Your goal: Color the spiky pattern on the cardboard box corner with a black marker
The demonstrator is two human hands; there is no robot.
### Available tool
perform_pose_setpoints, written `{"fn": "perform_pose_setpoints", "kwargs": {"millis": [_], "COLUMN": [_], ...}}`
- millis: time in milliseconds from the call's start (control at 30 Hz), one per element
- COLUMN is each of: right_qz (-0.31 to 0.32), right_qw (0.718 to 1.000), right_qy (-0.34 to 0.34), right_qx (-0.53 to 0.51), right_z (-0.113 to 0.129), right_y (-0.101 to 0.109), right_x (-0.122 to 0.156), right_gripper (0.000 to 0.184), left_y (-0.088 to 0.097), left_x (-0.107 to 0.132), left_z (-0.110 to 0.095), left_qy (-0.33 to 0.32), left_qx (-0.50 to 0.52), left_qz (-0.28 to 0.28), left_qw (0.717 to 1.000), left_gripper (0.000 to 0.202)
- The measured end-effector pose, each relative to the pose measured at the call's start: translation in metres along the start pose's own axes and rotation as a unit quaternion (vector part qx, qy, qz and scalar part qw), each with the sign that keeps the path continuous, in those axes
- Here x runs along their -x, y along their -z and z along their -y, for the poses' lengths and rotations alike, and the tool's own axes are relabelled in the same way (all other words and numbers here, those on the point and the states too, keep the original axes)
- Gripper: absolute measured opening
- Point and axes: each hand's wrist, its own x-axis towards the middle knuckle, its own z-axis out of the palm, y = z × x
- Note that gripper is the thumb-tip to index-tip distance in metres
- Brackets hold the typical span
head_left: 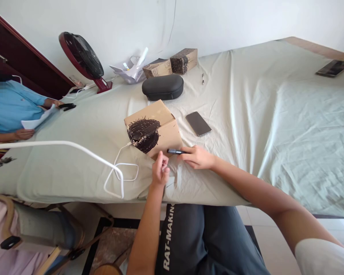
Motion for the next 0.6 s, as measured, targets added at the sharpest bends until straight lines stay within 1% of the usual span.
{"fn": "perform_pose_setpoints", "kwargs": {"millis": [67,100,133,167,200,267,333,400,500,600], "right_qz": [-0.106,-0.157,-0.197,-0.22,-0.228,-0.213,-0.194,-0.191,-0.197,-0.224], "right_qw": [0.993,0.983,0.97,0.958,0.947,0.934,0.932,0.935,0.944,0.944], "right_qy": [-0.051,-0.092,-0.137,-0.181,-0.221,-0.277,-0.295,-0.288,-0.251,-0.216], "right_qx": [-0.009,-0.017,-0.029,-0.043,-0.056,-0.074,-0.082,-0.083,-0.088,-0.111], "right_z": [-0.007,-0.01,-0.014,-0.017,-0.021,-0.029,-0.034,-0.036,-0.032,-0.025], "right_y": [0.003,0.004,0.004,0.003,0.002,-0.002,-0.005,-0.008,-0.01,-0.011], "right_x": [0.002,0.002,0.003,0.002,0.002,0.002,0.002,0.002,0.003,0.001], "right_gripper": [0.031,0.03,0.028,0.027,0.025,0.024,0.022,0.022,0.02,0.014], "left_y": [0.0,0.001,0.001,0.002,0.003,0.005,0.005,0.006,0.006,0.007], "left_x": [-0.001,-0.003,-0.006,-0.008,-0.011,-0.015,-0.017,-0.016,-0.013,-0.01], "left_z": [-0.001,-0.004,-0.007,-0.01,-0.013,-0.017,-0.019,-0.018,-0.015,-0.013], "left_qy": [-0.041,-0.042,-0.03,-0.01,0.013,0.057,0.079,0.079,0.056,0.052], "left_qx": [-0.005,-0.008,-0.011,-0.015,-0.018,-0.024,-0.029,-0.039,-0.059,-0.068], "left_qz": [-0.115,-0.16,-0.191,-0.215,-0.23,-0.24,-0.232,-0.221,-0.206,-0.203], "left_qw": [0.992,0.986,0.981,0.977,0.973,0.969,0.969,0.971,0.975,0.975], "left_gripper": [0.054,0.047,0.043,0.04,0.038,0.038,0.039,0.038,0.035,0.032]}}
